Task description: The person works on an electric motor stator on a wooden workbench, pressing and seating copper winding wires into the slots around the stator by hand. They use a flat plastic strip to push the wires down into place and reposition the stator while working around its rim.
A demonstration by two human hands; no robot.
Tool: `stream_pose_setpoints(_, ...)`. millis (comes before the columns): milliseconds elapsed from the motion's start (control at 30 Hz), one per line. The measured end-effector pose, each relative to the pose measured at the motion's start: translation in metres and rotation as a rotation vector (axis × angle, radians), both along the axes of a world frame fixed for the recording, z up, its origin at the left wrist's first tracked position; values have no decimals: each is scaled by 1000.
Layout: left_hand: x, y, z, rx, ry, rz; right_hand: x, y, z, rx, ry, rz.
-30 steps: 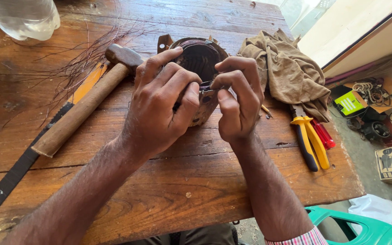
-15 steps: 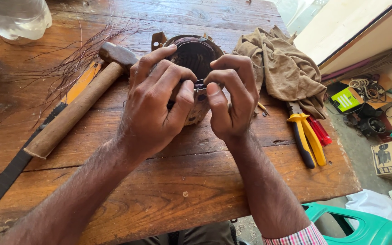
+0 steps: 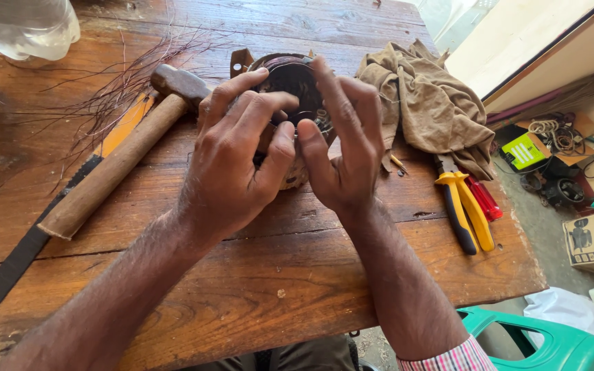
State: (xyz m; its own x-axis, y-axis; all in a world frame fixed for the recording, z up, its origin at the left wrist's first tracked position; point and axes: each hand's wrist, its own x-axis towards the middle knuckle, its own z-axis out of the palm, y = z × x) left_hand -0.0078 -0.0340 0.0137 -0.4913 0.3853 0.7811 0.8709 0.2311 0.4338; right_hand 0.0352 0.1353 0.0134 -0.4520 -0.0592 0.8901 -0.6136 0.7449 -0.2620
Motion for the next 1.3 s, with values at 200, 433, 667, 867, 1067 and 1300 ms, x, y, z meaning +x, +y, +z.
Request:
stream_pose_setpoints(200,0,0,-1,-6,16,9,-2,1,-2,12,27,-54)
stream_pose_setpoints(433,1,0,-1,-15,31,21,-2,5,-7,7,-13,-55)
stream_pose_setpoints(667,0,-1,0,-15,21,14,-7,0,-3,37,49,-72)
stream_pose_setpoints(867,1,0,-1,-9,32,17,-7,3,-3,7,38,-61)
stream_pose_setpoints(1067,0,1,-2,-28,50,32,-4,6,-9,9,-9,-70)
stream_pose_setpoints(1300,1,0,-1,-13,44,19,-4,6,-10,47,4,-85)
